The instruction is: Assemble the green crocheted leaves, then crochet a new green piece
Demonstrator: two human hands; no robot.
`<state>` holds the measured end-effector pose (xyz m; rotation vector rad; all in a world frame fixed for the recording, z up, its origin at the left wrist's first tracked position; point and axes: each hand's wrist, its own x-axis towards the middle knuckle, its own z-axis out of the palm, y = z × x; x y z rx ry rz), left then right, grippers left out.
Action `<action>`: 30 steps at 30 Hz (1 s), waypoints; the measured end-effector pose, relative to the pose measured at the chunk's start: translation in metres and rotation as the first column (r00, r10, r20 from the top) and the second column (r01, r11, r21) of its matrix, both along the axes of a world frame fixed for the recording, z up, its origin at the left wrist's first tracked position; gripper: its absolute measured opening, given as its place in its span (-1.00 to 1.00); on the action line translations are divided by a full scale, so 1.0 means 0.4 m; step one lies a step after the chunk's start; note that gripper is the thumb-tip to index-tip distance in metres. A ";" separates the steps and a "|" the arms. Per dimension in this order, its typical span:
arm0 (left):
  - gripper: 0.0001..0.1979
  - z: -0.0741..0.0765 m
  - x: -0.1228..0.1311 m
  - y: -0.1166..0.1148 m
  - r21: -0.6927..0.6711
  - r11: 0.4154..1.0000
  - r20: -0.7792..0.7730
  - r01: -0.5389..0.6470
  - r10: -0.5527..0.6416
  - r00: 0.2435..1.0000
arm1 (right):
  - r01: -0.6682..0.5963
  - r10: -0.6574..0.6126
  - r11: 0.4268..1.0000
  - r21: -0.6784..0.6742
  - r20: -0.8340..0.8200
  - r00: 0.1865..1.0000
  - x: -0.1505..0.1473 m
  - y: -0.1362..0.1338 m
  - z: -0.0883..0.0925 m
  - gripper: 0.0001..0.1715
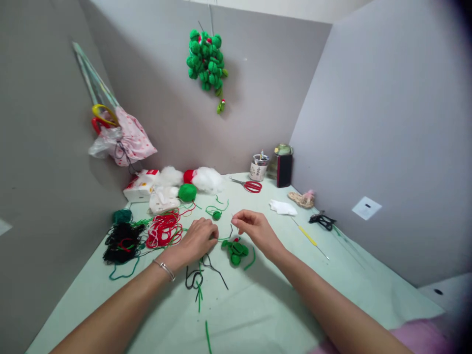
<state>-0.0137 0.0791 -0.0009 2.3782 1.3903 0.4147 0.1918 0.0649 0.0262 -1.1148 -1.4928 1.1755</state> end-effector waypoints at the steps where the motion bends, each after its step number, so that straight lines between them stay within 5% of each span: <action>1: -0.90 -0.003 0.005 -0.002 -0.006 1.000 0.046 -0.012 0.012 0.999 | 0.008 -0.008 1.000 -0.007 0.000 1.000 0.002 0.002 -0.007 -0.76; 7: -0.87 0.001 0.013 -0.024 -0.125 0.992 0.386 -0.029 0.075 0.920 | -0.074 0.069 0.995 0.068 0.064 0.996 0.010 -0.008 -0.022 -0.81; 11: -0.87 -0.017 0.029 -0.043 -0.193 0.981 0.526 -0.008 0.110 0.843 | -0.224 0.121 0.941 0.255 0.362 0.924 0.002 -0.031 -0.037 -0.85; 14: -0.86 -0.039 0.042 -0.055 -0.331 0.943 0.661 0.024 0.213 0.720 | -0.231 0.014 0.906 0.355 0.520 0.854 -0.002 -0.036 -0.059 -0.78; 18: -0.84 -0.057 0.048 -0.058 -0.453 0.884 0.776 0.112 0.329 0.538 | -0.146 0.031 0.960 0.238 0.427 0.904 0.003 -0.025 -0.067 -0.83; 21: -0.83 -0.058 0.047 -0.055 -0.443 0.889 0.779 0.113 0.319 0.540 | -0.128 0.055 0.969 0.213 0.317 0.947 0.009 -0.019 -0.051 -0.84; 24: -0.84 -0.054 0.044 -0.055 -0.420 0.902 0.775 0.102 0.298 0.557 | -0.167 0.052 0.929 0.330 0.331 0.942 0.014 -0.023 -0.040 -0.85; 30: -0.87 -0.051 0.042 -0.064 -0.350 0.931 0.752 0.102 0.214 0.623 | -0.351 -0.091 0.759 0.548 0.624 0.776 0.010 -0.033 -0.067 -0.77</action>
